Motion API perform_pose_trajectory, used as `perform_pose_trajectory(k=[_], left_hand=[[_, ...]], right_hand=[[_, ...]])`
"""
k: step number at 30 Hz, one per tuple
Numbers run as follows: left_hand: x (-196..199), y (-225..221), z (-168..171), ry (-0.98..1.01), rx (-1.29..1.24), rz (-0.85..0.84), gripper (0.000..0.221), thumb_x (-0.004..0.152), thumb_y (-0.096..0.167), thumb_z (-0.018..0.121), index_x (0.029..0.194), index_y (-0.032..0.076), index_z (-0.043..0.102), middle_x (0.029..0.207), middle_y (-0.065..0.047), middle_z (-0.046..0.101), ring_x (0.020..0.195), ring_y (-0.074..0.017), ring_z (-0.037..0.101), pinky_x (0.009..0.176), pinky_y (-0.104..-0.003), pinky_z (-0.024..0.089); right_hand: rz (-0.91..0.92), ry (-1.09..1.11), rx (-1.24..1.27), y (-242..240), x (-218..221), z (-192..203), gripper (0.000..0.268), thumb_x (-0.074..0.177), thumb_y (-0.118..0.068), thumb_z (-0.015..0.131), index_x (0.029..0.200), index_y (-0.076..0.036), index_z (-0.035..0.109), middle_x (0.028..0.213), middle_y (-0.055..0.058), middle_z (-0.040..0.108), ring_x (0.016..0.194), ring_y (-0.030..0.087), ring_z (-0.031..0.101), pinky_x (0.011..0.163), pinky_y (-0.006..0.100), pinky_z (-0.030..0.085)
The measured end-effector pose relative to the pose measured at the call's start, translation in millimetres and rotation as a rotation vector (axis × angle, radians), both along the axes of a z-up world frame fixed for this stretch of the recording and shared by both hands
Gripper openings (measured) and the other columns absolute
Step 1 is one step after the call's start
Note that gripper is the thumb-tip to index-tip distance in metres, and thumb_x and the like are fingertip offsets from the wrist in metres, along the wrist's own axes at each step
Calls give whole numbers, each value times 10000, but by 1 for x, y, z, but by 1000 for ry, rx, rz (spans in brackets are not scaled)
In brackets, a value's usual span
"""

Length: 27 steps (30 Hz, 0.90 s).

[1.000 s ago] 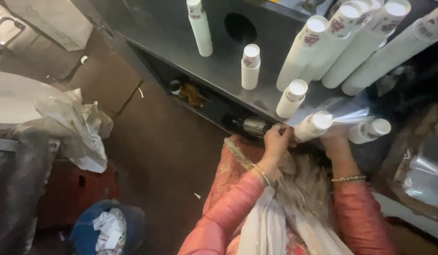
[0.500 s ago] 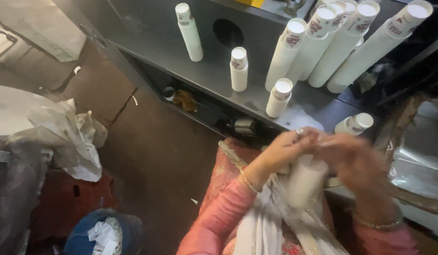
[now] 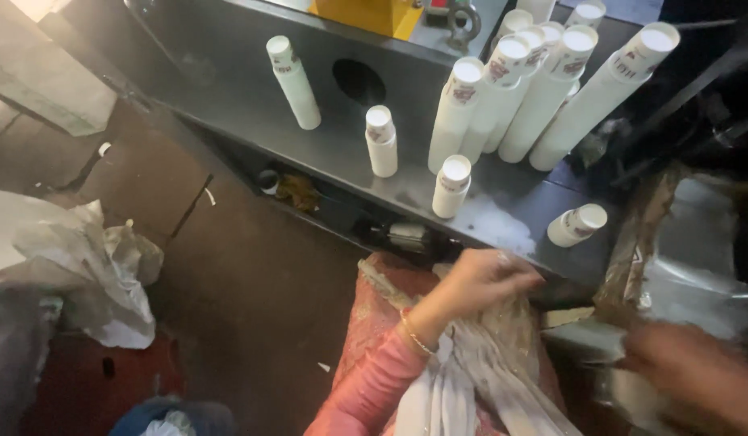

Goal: The recorder stacks and organizes paper cups produced by a manufacturing machine.

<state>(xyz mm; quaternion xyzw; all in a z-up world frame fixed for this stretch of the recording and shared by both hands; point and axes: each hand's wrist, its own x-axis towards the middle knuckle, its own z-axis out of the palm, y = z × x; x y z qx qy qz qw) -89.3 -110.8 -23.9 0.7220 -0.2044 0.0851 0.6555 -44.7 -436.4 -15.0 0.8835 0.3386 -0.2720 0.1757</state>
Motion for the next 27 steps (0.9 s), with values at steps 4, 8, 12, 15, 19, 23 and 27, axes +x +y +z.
perform_pose_trajectory(k=[4,8,12,15,19,23,27], left_hand=[[18,9,-13,236,-212,-3,221,1040,184,664,1091,-18,741,962,-78,772,889,-98,716,834,-271,592],[26,6,-33,340,-210,-56,258,1049,200,636,1098,-38,722,933,-65,765,849,-94,712,798,-268,585],[23,13,-39,366,-169,-52,256,1095,194,633,1027,-48,679,868,-78,739,824,-102,702,756,-291,584],[19,25,-15,492,-89,-26,250,1062,238,557,1105,24,678,855,-55,727,723,-111,690,676,-295,580],[33,22,-18,383,150,113,289,1060,253,580,1057,-9,701,837,-107,747,743,-202,755,694,-334,594],[67,4,-32,81,262,379,438,887,326,788,1195,33,680,1046,-188,731,957,-356,711,841,-405,552],[87,-11,-50,81,150,294,660,726,314,868,1294,70,636,1197,-178,708,1086,-342,689,908,-395,542]], right_hand=[[-578,52,9,-3,42,37,252,1045,-343,563,1144,-214,754,937,62,836,844,193,820,846,353,644],[-588,-393,798,77,100,111,230,1109,-268,627,1226,-102,735,1101,122,763,930,238,734,838,400,569],[-455,-565,1052,114,200,87,480,955,-279,861,1308,-7,684,1257,199,714,1120,306,682,910,448,529],[-591,-365,1305,129,221,68,593,851,-285,881,1325,-15,649,1261,163,715,1130,294,694,941,417,544],[-558,-329,1386,144,174,82,626,817,-249,852,1356,-19,633,1272,144,719,1161,286,700,969,410,538],[-647,-265,989,149,111,82,605,794,-268,897,1309,-47,667,1200,148,729,1089,308,707,954,426,539],[-461,-172,1169,145,74,71,563,767,-191,900,1256,-42,663,1148,126,756,1090,249,729,947,389,563]])
